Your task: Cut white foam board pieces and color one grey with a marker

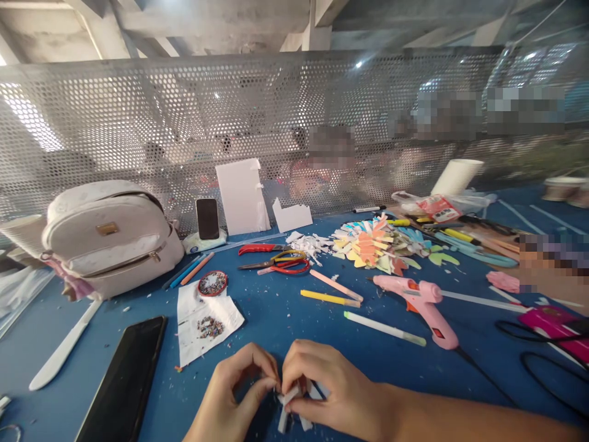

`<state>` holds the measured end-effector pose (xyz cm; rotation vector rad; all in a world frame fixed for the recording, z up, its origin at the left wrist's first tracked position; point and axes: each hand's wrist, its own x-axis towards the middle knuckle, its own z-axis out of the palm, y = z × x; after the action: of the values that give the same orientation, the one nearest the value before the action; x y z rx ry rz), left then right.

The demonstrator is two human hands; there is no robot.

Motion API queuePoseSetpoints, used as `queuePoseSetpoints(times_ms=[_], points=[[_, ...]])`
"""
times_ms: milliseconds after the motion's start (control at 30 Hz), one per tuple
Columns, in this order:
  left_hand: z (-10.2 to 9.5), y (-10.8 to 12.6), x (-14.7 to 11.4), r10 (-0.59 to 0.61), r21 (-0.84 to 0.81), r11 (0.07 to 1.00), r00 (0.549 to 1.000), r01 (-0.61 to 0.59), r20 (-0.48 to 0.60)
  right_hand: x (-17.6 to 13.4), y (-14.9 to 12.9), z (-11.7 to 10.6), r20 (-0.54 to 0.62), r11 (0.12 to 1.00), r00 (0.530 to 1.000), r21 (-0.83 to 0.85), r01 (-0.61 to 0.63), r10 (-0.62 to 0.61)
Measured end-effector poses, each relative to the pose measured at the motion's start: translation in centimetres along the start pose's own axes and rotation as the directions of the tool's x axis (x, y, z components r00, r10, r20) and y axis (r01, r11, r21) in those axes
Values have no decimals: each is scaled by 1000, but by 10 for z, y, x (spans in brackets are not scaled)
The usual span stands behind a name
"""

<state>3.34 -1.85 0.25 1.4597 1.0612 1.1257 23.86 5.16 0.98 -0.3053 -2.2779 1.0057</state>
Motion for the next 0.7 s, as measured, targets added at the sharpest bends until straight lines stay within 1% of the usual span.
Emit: queuePoseSetpoints(times_ms=[167,300,400,500,600,700], points=[[-3,-2,4,10,-35,999,999,-12,-40,5,-4,-3,-42,998,999,-56,-2,-1],[-3,-5,6,-44,-116,992,999,43,-8,6,-7,-5,-15,995,996,-26,-91,91],[-2,-7,5,-86,-132,987,996,88,16,5,-5,-5,21,990,990,24,-137,136],[0,-9,4,-136,-145,980,990,138,23,4,-4,-6,38,992,992,26,-124,123],[2,-11,3,-180,-160,970,983,183,35,4,-3,-6,44,996,995,-12,-86,86],[3,-12,3,-189,-157,969,981,192,36,4,-2,-5,46,997,998,-69,-39,43]])
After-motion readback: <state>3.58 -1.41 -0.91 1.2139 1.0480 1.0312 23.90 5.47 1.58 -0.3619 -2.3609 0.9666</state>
